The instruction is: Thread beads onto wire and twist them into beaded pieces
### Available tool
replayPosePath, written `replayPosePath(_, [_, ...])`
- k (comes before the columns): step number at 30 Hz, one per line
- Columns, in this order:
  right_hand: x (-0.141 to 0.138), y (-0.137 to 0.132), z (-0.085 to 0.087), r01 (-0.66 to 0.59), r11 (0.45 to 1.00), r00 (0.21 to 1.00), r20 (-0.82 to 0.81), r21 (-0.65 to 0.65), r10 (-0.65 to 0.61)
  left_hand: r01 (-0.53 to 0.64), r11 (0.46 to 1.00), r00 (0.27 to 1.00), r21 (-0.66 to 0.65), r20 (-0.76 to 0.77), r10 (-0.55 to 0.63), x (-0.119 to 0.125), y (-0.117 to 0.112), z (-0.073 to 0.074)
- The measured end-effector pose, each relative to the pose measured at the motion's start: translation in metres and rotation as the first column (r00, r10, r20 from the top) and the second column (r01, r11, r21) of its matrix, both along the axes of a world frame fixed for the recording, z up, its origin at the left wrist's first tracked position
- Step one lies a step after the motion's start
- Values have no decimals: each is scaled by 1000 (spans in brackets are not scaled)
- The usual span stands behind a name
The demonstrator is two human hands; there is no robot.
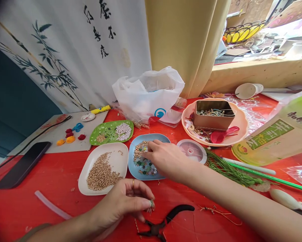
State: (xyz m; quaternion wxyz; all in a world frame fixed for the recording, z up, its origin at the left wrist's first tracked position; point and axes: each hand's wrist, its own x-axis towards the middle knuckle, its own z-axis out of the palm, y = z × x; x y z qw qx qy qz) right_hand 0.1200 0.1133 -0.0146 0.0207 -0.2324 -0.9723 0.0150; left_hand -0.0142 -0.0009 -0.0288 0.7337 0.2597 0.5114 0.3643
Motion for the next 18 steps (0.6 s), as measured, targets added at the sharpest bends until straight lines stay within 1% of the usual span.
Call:
replayPosePath(5, [-3,0,-2,47,999,998,-44,-16,-47,9,1000,1000,-1,-6,-9,-1,-1,0])
replayPosePath(11, [-7,-4,-2,-100,991,994,-52,-93,96,18,1000,1000,-7,3,-18,-2,0,-1])
replayPosePath(15, [-5,-4,1,-34,997,995,-93,-74,27,24,1000,999,1,21,-24,-3,1,-2])
replayPosePath(16, [-5,-5,1,-35,997,994,-103,-71,28,22,1000,999,-1,23,-22,-3,1,-2])
replayPosePath(18, [-8,-8,1,-81,994,992,-101,-79,73,21,1000,999,-4,25,-21,-3,1,-1])
